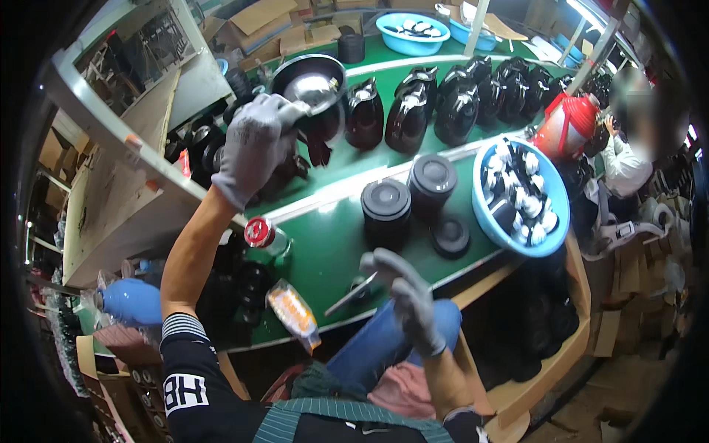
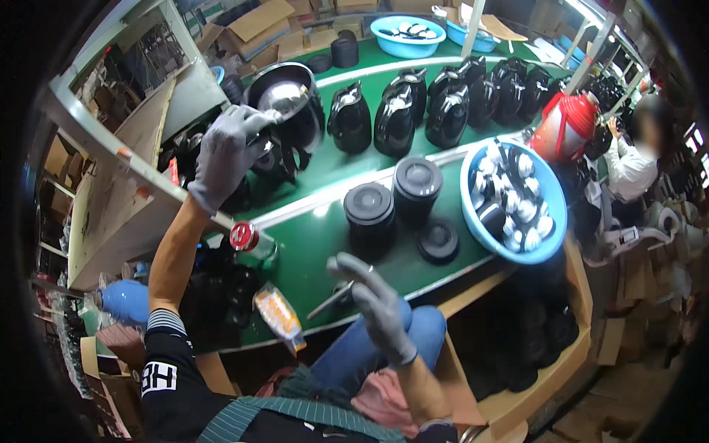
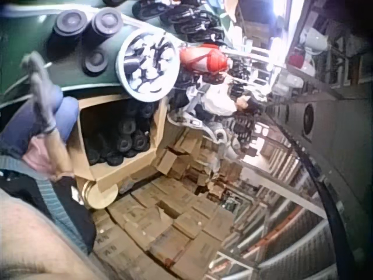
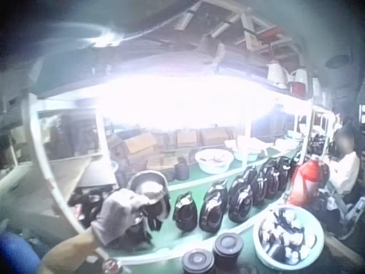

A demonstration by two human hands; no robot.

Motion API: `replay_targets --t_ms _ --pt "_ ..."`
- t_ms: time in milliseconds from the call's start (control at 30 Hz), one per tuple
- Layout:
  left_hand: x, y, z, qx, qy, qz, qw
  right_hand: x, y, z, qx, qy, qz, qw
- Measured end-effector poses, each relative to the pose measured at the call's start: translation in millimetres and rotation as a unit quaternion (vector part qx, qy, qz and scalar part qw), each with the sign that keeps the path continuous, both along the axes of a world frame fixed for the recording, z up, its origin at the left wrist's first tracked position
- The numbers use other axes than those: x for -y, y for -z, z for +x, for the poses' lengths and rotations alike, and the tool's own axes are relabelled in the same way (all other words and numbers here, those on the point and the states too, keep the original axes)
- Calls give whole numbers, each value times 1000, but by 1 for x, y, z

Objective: The person sits on the floor and repeatedly picks up black cylindrical containers, inserts a metal rod into the base, and places the assembled units into a cardboard box. The person handles the containers one at a time, using a cloth to wipe the interior before assembly.

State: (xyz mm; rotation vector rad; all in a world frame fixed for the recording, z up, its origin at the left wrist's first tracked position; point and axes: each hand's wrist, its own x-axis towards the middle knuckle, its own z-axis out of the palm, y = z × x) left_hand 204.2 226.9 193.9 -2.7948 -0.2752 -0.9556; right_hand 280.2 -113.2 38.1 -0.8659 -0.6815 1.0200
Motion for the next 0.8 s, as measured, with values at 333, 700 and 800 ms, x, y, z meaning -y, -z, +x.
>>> replay_targets --t_ms 333,700,800 --pt "206 29 -133 -148 180 -135 963 39 -56 -52 687 176 -10 705" --pt "196 209 -238 -120 105 -508 847 126 -43 -74 449 178 47 874" --pt "210 235 -241 -163 155 -710 667 115 -43 -75 421 128 91 894"
